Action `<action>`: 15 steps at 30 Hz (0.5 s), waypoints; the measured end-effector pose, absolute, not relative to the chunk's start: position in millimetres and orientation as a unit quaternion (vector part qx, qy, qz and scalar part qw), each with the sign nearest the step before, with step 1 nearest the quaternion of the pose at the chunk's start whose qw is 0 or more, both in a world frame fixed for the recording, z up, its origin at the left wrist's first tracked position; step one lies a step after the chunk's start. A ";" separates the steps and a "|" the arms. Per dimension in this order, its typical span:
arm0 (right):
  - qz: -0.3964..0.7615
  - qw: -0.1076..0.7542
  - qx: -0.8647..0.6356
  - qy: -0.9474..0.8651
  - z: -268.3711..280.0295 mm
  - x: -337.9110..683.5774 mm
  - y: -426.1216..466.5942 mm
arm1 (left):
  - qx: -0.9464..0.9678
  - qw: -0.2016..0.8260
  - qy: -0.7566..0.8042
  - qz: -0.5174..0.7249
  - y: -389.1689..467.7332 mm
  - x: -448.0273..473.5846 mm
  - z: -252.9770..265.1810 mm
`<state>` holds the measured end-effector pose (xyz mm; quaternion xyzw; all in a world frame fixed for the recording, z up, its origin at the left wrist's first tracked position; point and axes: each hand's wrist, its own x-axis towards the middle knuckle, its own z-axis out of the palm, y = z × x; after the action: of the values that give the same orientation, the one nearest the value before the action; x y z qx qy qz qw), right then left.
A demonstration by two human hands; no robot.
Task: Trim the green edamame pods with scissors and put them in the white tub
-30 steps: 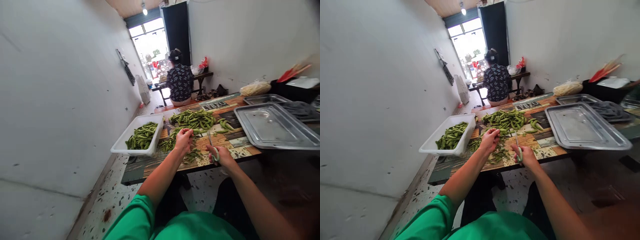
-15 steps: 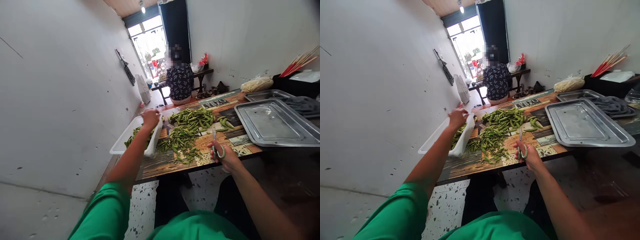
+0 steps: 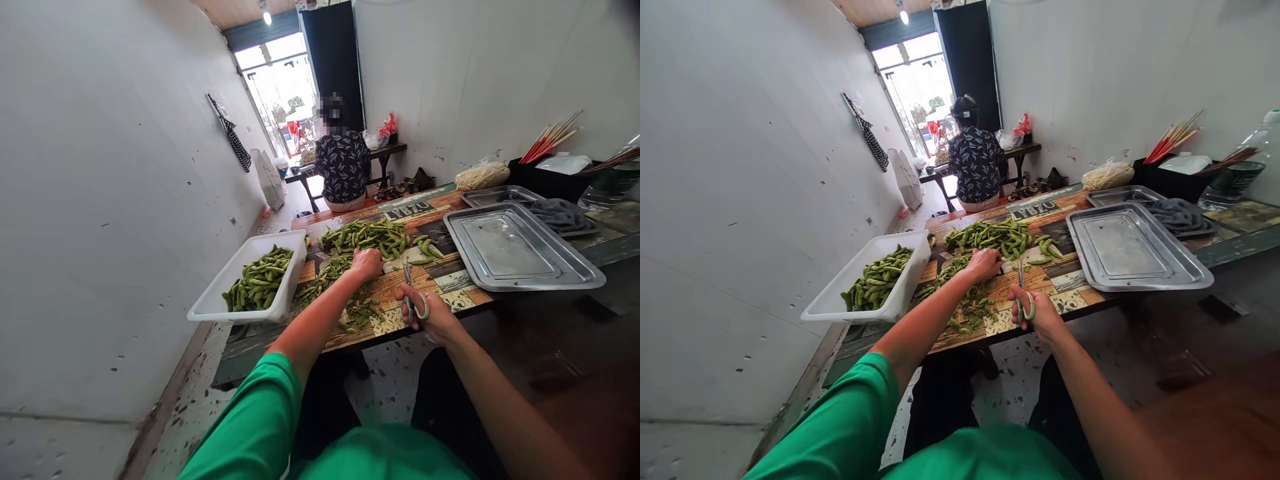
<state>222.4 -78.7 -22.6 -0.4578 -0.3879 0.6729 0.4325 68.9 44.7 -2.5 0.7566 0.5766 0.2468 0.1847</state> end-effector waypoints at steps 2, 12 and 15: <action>0.666 0.416 -0.468 -0.405 -21.1 221.9 -77.2 | 0.734 0.247 0.573 0.266 34.2 62.3 4.0; 0.611 0.355 -0.477 -0.522 -18.5 210.8 -70.8 | 0.612 0.590 0.459 0.260 -3.6 40.1 17.8; 0.580 0.346 -0.495 -0.546 -20.3 210.9 -70.3 | 0.629 0.568 0.465 0.256 -7.4 38.2 21.3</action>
<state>210.9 -70.3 -20.3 -0.4953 -0.5464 0.5801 0.3459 38.2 -7.4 21.3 0.6294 0.4650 0.2556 0.5677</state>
